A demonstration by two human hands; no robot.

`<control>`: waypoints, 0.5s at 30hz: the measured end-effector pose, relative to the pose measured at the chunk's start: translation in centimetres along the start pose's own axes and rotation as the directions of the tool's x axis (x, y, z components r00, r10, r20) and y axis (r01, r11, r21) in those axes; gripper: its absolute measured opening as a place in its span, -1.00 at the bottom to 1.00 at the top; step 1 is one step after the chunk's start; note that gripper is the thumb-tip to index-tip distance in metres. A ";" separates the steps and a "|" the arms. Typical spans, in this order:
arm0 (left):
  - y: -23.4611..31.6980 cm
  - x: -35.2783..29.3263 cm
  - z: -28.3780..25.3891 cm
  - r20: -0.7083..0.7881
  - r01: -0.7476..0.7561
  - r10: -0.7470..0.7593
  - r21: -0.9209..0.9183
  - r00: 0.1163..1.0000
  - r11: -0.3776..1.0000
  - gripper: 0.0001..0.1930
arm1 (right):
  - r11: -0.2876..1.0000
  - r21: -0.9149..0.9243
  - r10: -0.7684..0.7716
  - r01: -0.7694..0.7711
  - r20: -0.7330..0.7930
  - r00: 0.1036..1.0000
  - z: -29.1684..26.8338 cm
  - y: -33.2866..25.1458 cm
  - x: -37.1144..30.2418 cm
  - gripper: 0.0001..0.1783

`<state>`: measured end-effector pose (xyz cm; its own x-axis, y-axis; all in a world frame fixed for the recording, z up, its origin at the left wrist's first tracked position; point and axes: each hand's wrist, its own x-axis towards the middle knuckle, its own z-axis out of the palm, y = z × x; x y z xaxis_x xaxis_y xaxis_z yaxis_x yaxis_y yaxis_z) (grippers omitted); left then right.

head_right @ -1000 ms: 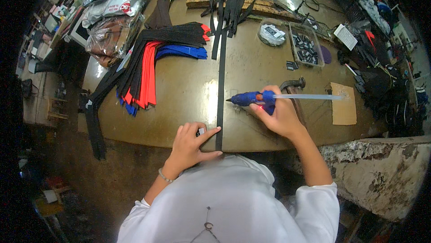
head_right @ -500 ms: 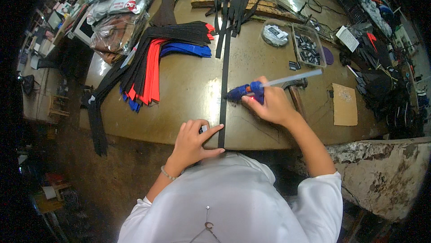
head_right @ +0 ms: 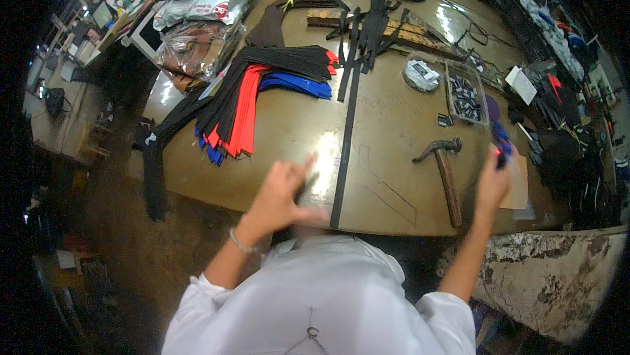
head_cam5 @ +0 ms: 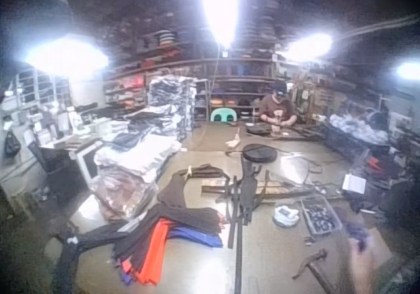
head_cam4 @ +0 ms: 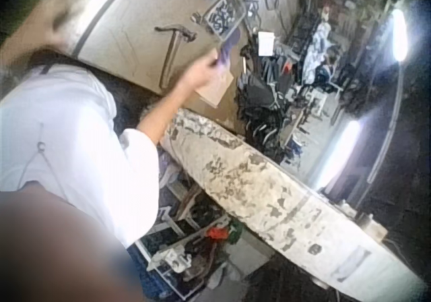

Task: The person assembles a Y-shaped strap assembly on a workbench using black webbing, a hot glue gun, and small metal buckles. They repeatedly apply glue to strap ends, attach buckles, and press the joints to secure them.

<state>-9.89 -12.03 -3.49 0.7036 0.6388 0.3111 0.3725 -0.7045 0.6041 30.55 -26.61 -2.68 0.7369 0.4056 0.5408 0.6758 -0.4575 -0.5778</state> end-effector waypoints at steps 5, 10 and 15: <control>-11.3 10.1 -6.9 -0.524 0.152 0.012 0.269 0.852 0.951 -0.70 | 0.918 -0.322 0.250 -0.233 0.013 0.968 -4.2 11.3 -0.8 -0.28; -19.9 14.3 -9.5 -0.412 0.472 -0.315 0.367 0.855 0.802 -0.54 | 0.648 -0.705 0.565 -0.287 0.193 0.802 -11.8 7.2 -2.7 -0.27; -19.9 13.8 -9.2 -0.493 0.398 -0.149 0.452 0.857 0.798 -0.51 | 0.879 -0.347 0.446 -0.329 0.351 0.823 -12.2 -0.9 -4.2 -0.38</control>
<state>-13.17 13.63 -4.52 0.2496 0.8047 0.5386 0.8509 -0.4478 0.2747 26.70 -37.62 3.00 0.9129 0.4072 -0.0269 0.3471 -0.8095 -0.4736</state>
